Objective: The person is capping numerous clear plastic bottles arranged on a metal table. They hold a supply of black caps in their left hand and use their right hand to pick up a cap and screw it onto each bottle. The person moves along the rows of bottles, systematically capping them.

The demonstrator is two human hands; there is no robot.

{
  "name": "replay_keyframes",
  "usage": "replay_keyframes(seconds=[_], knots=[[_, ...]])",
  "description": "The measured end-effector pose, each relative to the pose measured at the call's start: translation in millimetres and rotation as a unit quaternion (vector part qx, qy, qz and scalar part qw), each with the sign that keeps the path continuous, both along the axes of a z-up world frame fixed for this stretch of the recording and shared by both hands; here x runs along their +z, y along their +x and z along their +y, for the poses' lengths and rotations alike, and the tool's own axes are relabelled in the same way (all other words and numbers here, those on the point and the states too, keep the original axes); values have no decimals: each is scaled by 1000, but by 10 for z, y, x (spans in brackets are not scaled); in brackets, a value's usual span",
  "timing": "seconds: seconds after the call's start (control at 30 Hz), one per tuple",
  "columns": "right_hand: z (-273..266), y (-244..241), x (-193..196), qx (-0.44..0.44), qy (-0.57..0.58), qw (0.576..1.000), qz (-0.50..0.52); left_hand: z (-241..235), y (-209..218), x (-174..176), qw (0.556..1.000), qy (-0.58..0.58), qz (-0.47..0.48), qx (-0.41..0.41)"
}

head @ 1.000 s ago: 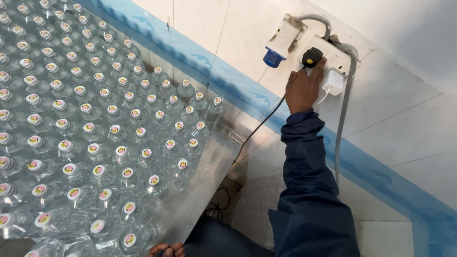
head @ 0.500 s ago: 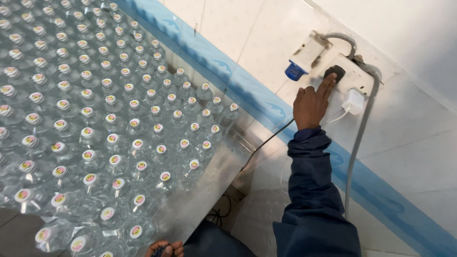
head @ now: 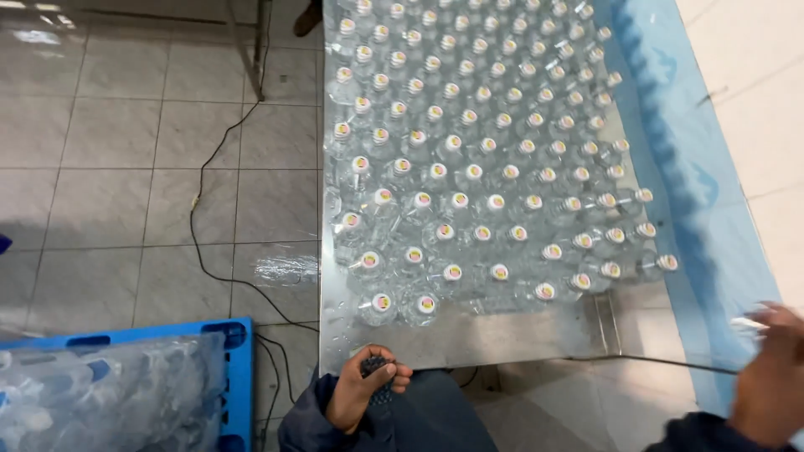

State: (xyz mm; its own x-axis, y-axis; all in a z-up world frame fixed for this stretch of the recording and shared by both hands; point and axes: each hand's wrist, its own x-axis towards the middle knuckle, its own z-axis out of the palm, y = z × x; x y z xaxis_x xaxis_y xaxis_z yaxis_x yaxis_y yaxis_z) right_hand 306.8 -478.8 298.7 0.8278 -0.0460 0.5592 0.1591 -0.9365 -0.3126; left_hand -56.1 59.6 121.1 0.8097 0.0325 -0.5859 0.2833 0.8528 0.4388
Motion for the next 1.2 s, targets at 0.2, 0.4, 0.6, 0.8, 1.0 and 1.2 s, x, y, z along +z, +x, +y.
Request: replay_keyframes(seconds=[0.2, 0.4, 0.6, 0.8, 1.0, 1.2], knots=[[3177, -1044, 257, 294, 155, 928, 168, -25, -186, 199, 996, 30, -79, 28], [4073, -687, -553, 469, -7, 865, 179, 113, -354, 171, 995, 68, -66, 9], [4813, -792, -765, 555, -54, 804, 208, 126, -496, 207, 987, 79, -85, 107], [5138, -832, -939, 532, -135, 804, 228, 176, -587, 244, 982, 96, -76, 146], [5212, -836, -794, 460, -100, 815, 339, 214, -684, 231, 979, 87, -98, 157], [5184, -870, -898, 466, -104, 812, 336, 214, -728, 103, 984, 76, -88, 132]])
